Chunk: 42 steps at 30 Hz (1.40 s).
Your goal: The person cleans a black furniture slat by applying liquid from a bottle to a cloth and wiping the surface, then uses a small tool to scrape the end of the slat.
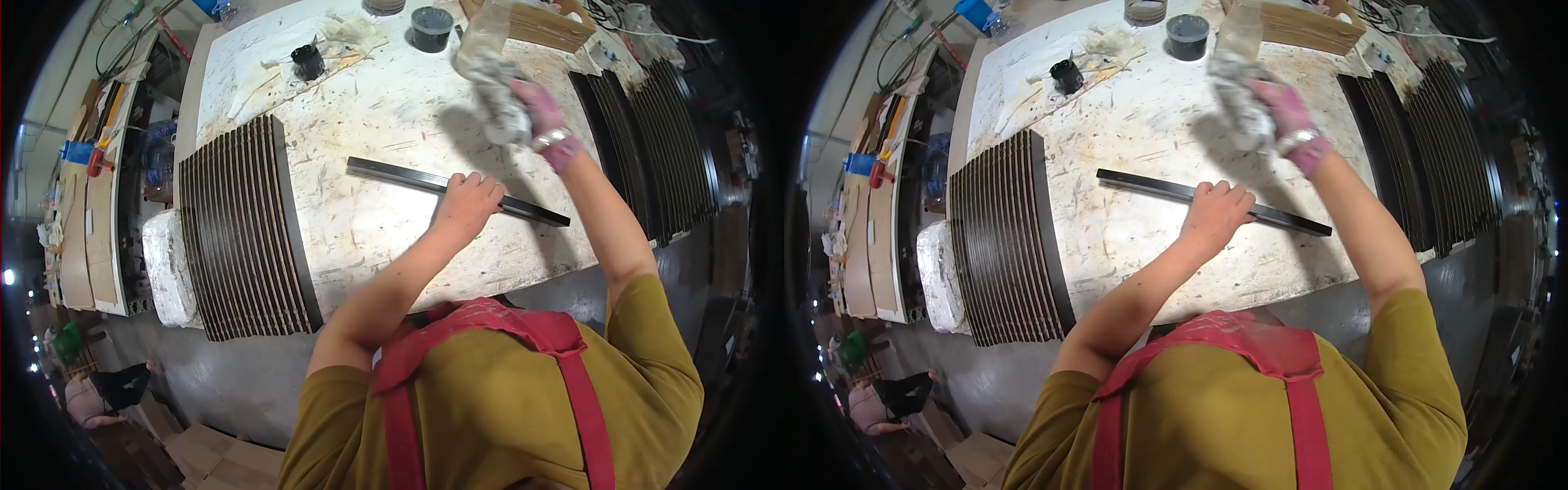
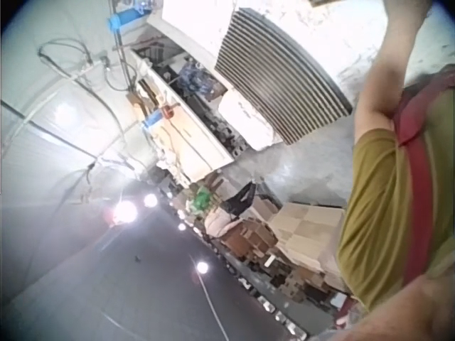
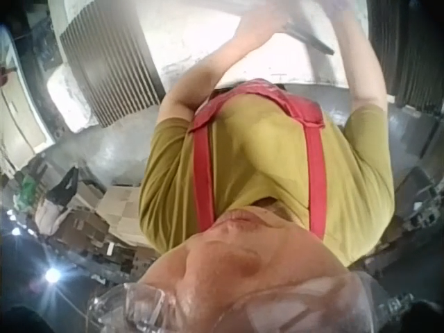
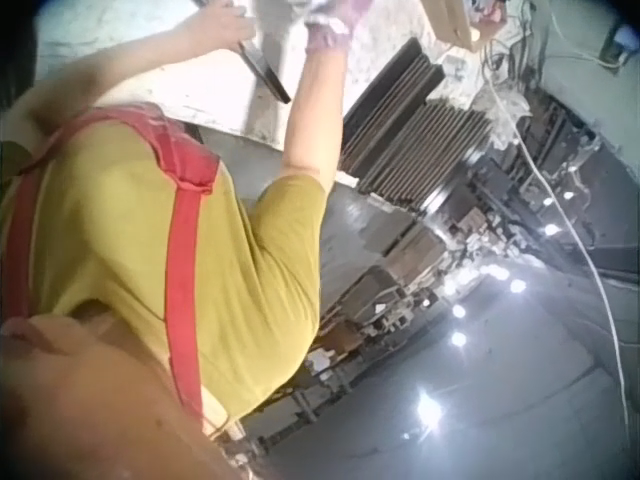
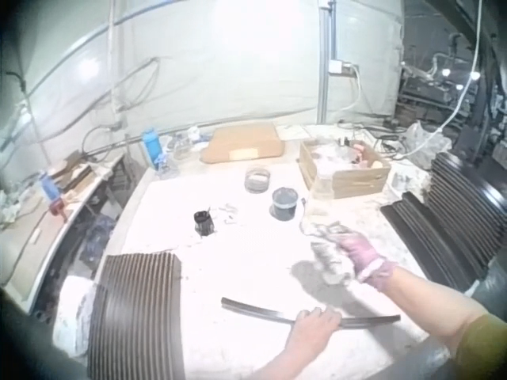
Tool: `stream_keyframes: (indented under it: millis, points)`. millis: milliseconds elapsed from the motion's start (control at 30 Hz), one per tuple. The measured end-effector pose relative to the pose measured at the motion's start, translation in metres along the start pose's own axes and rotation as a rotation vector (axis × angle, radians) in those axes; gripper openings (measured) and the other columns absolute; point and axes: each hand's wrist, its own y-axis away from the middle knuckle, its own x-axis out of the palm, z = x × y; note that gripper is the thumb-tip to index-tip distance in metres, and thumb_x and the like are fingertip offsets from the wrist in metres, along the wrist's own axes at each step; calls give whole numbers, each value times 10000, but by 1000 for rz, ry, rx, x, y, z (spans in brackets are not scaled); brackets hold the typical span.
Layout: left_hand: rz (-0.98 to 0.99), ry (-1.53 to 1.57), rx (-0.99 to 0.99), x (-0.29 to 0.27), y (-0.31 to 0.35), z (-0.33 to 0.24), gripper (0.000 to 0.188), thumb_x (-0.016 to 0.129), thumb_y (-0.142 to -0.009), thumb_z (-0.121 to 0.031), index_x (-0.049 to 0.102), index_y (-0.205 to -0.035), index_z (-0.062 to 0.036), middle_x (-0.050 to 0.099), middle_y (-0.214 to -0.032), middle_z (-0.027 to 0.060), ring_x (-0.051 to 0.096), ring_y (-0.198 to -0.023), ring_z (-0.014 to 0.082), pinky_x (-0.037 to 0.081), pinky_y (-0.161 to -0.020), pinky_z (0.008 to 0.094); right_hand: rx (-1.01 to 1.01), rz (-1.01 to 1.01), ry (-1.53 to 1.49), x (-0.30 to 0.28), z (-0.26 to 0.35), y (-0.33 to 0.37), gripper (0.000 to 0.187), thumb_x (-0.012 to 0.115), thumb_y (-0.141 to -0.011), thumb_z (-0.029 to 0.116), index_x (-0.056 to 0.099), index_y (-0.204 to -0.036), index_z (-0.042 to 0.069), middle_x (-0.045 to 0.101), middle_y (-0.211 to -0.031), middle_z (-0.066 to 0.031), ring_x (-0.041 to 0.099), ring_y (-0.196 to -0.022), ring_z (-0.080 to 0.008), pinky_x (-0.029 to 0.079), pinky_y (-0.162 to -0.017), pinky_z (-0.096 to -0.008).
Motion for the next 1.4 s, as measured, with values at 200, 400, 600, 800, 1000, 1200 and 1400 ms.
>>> stream_keyframes:
  millis: [200,400,600,800,1000,1200,1400]
  points:
    - [110,-18,-3,-14,-5,21,379,668,-791,-258,570,-1139,-144,577,-1043,62,544,-1017,239,400,-873,432,-123,-237,-116,-139,17,112,314,508,-938,171,534,-1213,22,652,-1048,-95,652,-871,-175,550,-787,-317]
    - [636,305,-307,-46,-53,54,323,569,-878,-327,628,-1052,-61,641,-998,183,600,-928,353,466,-794,391,-99,-362,-250,-156,-3,205,320,559,-898,144,505,-1178,0,616,-1105,-135,654,-921,-233,564,-795,-342]
    - [530,1224,-905,-35,-85,39,405,520,-951,-307,507,-1223,-7,574,-1158,72,520,-1038,155,394,-924,293,101,-487,-76,-159,-38,257,560,680,-841,163,419,-1273,-79,583,-1148,-158,612,-971,-189,506,-871,-268]
    - [451,1514,-811,15,-140,-5,265,521,-934,-177,475,-1144,-23,578,-1105,64,549,-974,148,452,-842,306,82,-425,391,-163,-34,275,464,639,-870,225,497,-1206,-62,605,-1088,-119,570,-984,-154,462,-848,-261]
    - [323,2014,-852,59,-188,-42,342,508,-885,-238,595,-1041,54,634,-1080,154,610,-952,249,500,-864,359,32,-398,286,-202,-54,301,240,605,-865,135,568,-1042,-22,624,-946,-77,542,-874,-101,461,-780,-257]
    - [128,2179,-930,100,-205,-73,334,504,-887,-229,515,-1096,31,629,-1040,186,603,-964,300,499,-866,376,-8,-436,497,-211,-38,313,239,622,-861,138,571,-1025,-29,630,-904,-109,552,-861,-116,464,-777,-282]
    - [249,2052,-1093,133,-246,-87,592,274,-961,-521,513,-1066,9,587,-921,156,578,-907,326,477,-843,494,-72,-398,518,-224,-42,314,327,673,-804,164,576,-1042,-39,626,-947,-156,603,-907,-205,463,-814,-314]
